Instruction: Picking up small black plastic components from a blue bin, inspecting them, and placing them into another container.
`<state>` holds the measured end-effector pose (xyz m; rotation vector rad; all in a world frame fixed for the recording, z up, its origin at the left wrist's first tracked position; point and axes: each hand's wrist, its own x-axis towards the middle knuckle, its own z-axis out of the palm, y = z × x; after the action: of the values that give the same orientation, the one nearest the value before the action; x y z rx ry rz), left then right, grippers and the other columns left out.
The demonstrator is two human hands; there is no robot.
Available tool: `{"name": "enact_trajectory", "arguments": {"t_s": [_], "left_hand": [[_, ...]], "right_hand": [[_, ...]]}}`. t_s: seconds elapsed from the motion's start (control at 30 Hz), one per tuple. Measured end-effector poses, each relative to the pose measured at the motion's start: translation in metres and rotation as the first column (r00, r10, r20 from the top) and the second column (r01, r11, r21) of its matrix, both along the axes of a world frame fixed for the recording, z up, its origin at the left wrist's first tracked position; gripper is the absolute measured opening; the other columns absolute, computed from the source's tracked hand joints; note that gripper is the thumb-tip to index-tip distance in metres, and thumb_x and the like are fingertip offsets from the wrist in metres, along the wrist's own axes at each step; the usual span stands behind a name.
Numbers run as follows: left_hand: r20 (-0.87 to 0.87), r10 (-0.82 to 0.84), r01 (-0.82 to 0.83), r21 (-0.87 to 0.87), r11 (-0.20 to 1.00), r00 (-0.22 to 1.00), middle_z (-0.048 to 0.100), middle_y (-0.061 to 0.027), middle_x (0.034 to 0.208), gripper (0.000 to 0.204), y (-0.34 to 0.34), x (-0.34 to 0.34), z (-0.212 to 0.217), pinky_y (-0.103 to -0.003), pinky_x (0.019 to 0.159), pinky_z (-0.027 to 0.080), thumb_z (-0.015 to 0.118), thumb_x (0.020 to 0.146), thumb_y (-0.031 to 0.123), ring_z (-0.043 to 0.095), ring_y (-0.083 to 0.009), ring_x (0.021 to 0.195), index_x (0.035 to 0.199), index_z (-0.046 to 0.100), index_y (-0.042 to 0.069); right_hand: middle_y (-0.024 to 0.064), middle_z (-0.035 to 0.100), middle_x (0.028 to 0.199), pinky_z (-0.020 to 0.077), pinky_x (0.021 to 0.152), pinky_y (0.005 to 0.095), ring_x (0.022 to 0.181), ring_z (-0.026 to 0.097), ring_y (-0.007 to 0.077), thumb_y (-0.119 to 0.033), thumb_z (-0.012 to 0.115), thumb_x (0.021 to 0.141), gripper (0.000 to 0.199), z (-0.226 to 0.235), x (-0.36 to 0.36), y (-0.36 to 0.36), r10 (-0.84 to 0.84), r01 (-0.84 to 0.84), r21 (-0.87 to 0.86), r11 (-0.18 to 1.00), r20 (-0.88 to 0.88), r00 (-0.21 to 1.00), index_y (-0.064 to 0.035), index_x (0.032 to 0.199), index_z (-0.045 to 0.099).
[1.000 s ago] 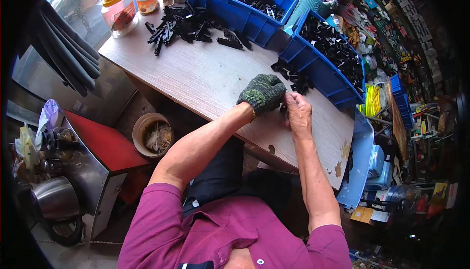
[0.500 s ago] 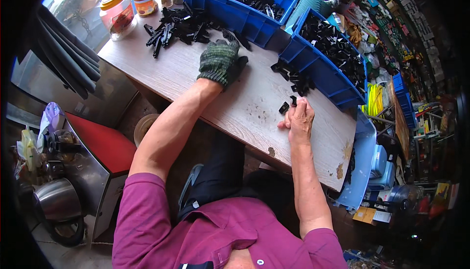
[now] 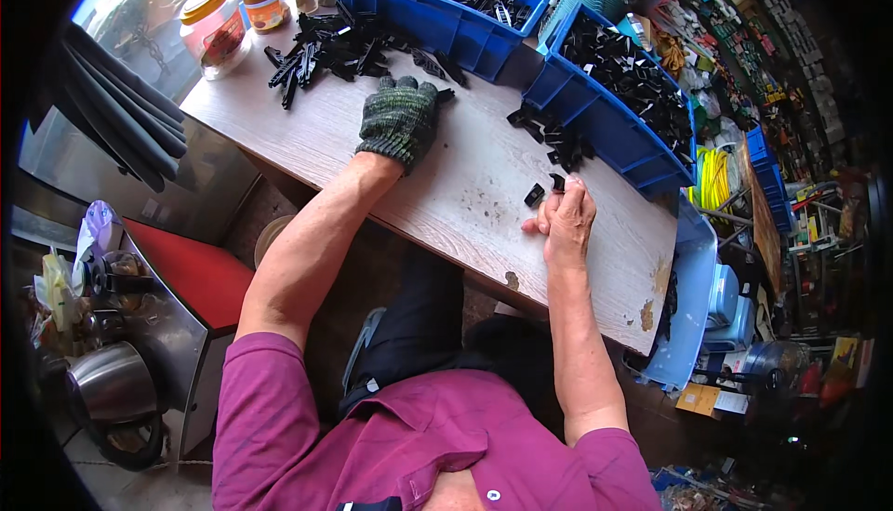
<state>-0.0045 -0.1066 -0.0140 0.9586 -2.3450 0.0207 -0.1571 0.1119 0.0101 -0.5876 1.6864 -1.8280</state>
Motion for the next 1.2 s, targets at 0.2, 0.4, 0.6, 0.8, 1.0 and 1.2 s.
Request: {"name": "enact_trajectory", "arguments": {"t_s": [0.2,0.4,0.6,0.8,1.0,1.2], "left_hand": [[-0.538,-0.211,0.472,0.41,0.78,0.816,0.068,-0.0173,0.096,0.02,0.079,-0.013,0.003,-0.048,0.076,0.052,0.062,0.093,0.026,0.065,-0.04,0.09,0.104,0.064,0.009],[-0.539,-0.354,0.628,0.497,0.599,0.764,0.068,-0.0188,0.106,0.024,0.128,-0.032,0.004,-0.041,0.084,0.052,0.058,0.097,0.017,0.066,-0.0368,0.099,0.115,0.067,0.005],[-0.534,-0.33,0.62,0.577,0.532,0.779,0.067,-0.0185,0.11,0.025,0.132,-0.042,0.005,-0.041,0.084,0.052,0.054,0.099,0.019,0.065,-0.0366,0.099,0.115,0.067,0.006],[-0.668,-0.092,0.584,0.564,0.584,0.738,0.065,-0.0215,0.113,0.03,0.158,-0.061,0.002,-0.043,0.086,0.051,0.052,0.1,0.021,0.065,-0.0372,0.1,0.122,0.059,0.002],[-0.695,-0.089,0.614,0.56,0.555,0.714,0.063,-0.0218,0.116,0.033,0.173,-0.071,0.007,-0.046,0.087,0.05,0.05,0.1,0.021,0.064,-0.0402,0.099,0.127,0.055,0.003],[-0.652,-0.147,0.528,0.439,0.727,0.744,0.069,-0.0175,0.103,0.024,0.136,-0.053,-0.003,-0.042,0.084,0.053,0.057,0.092,0.008,0.066,-0.0378,0.093,0.115,0.065,0.005]], "right_hand": [[-0.0029,0.025,0.047,0.0498,0.041,0.036,0.04,0.032,0.0115,-0.039,0.04,0.099,0.042,0.001,-0.002,0.003,-0.079,0.082,-0.029,0.996,0.092,0.993,-0.0139,0.065,0.037],[-0.0014,0.035,0.05,0.0463,0.04,0.0315,0.039,0.033,0.0117,-0.038,0.04,0.099,0.04,0.007,0.011,-0.001,-0.142,0.143,-0.04,0.989,0.042,0.989,-0.0127,0.068,0.042],[0.0018,0.046,0.065,0.0464,0.039,0.0284,0.046,0.046,0.0109,-0.027,0.043,0.101,0.029,-0.011,-0.007,0.009,-0.077,0.067,-0.087,0.994,-0.114,0.99,-0.0075,0.083,0.053],[-0.0018,0.04,0.063,0.0366,0.051,0.0272,0.056,0.04,0.0086,-0.021,0.048,0.099,0.028,-0.02,-0.01,0.01,-0.149,0.137,-0.059,0.989,-0.44,0.886,-0.0058,0.076,0.049],[-0.001,0.041,0.063,0.0353,0.053,0.029,0.058,0.039,0.01,-0.019,0.048,0.097,0.026,-0.02,-0.021,0.018,-0.147,0.148,-0.043,0.988,-0.551,0.821,-0.0051,0.076,0.049],[-0.0009,0.034,0.051,0.0563,0.05,0.0434,0.04,0.038,0.0142,-0.03,0.049,0.096,0.028,-0.008,-0.015,0.019,-0.239,0.258,-0.107,0.96,0.162,0.957,-0.0119,0.075,0.045]]}}
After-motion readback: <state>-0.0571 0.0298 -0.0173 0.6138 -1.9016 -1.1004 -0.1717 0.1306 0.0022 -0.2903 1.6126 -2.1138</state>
